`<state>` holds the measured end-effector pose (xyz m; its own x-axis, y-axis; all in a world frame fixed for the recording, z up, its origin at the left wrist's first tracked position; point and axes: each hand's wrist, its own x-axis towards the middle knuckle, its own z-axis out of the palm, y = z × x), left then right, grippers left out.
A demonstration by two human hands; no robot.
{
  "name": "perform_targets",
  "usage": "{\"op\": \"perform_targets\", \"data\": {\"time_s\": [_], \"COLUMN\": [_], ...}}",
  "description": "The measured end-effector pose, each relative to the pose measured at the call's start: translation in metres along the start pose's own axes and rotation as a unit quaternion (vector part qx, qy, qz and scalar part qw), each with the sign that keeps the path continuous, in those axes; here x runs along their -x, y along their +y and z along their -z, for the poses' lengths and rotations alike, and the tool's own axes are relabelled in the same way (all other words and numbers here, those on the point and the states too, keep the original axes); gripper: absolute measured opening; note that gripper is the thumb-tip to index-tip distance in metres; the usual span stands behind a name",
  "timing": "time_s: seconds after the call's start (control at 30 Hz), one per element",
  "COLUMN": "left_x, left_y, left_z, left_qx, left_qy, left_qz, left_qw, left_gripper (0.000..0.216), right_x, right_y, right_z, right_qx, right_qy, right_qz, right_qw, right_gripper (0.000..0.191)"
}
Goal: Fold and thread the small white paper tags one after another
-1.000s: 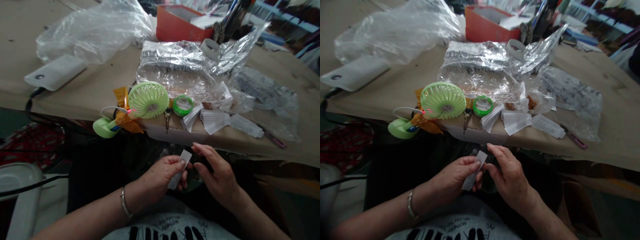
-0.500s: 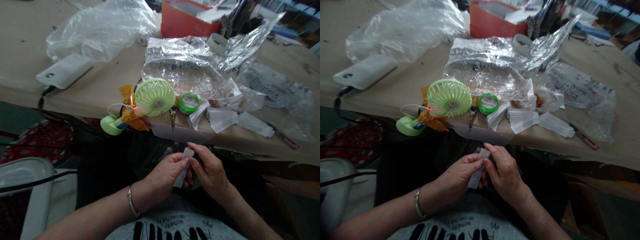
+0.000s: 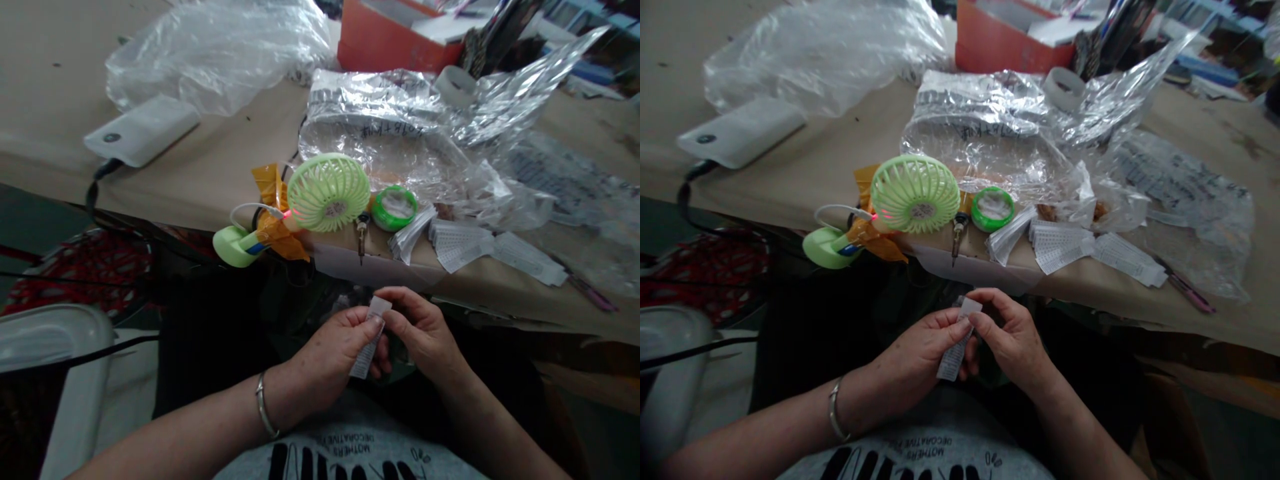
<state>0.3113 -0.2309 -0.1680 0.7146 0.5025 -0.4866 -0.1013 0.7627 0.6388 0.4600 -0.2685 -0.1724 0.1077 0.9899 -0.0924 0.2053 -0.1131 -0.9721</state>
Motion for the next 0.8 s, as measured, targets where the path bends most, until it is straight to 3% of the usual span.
{"op": "perform_targets", "data": {"time_s": [0.13, 0.37, 0.43, 0.5, 0.63, 0.8], "left_x": [0.002, 0.002, 0.002, 0.001, 0.0, 0.001], "left_y": [0.001, 0.003, 0.003, 0.002, 0.004, 0.005], "left_z": [0.002, 0.009, 0.009, 0.009, 0.008, 0.007], "left_qx": [-0.002, -0.017, -0.008, -0.001, 0.007, 0.011], "left_qy": [-0.001, -0.014, -0.009, -0.003, -0.004, 0.003], "left_qz": [0.003, 0.022, 0.019, 0.017, 0.025, 0.022], "left_qw": [1.0, 1.0, 1.0, 1.0, 1.0, 1.0], "left_gripper": [0.025, 0.028, 0.027, 0.025, 0.022, 0.018], "right_x": [-0.006, -0.006, -0.005, -0.003, 0.0, 0.0], "right_y": [-0.001, 0.002, 0.002, 0.001, 0.001, 0.001], "right_z": [-0.005, -0.009, -0.01, -0.01, -0.01, -0.012], "right_qx": [-0.057, -0.047, -0.013, 0.051, 0.197, 0.233], "right_qy": [0.009, -0.002, 0.011, 0.029, 0.025, 0.023], "right_qz": [-0.04, -0.05, -0.025, 0.038, 0.155, 0.176], "right_qw": [0.998, 0.998, 1.0, 0.998, 0.968, 0.956], "right_gripper": [0.017, 0.019, 0.015, 0.022, 0.033, 0.028]}}
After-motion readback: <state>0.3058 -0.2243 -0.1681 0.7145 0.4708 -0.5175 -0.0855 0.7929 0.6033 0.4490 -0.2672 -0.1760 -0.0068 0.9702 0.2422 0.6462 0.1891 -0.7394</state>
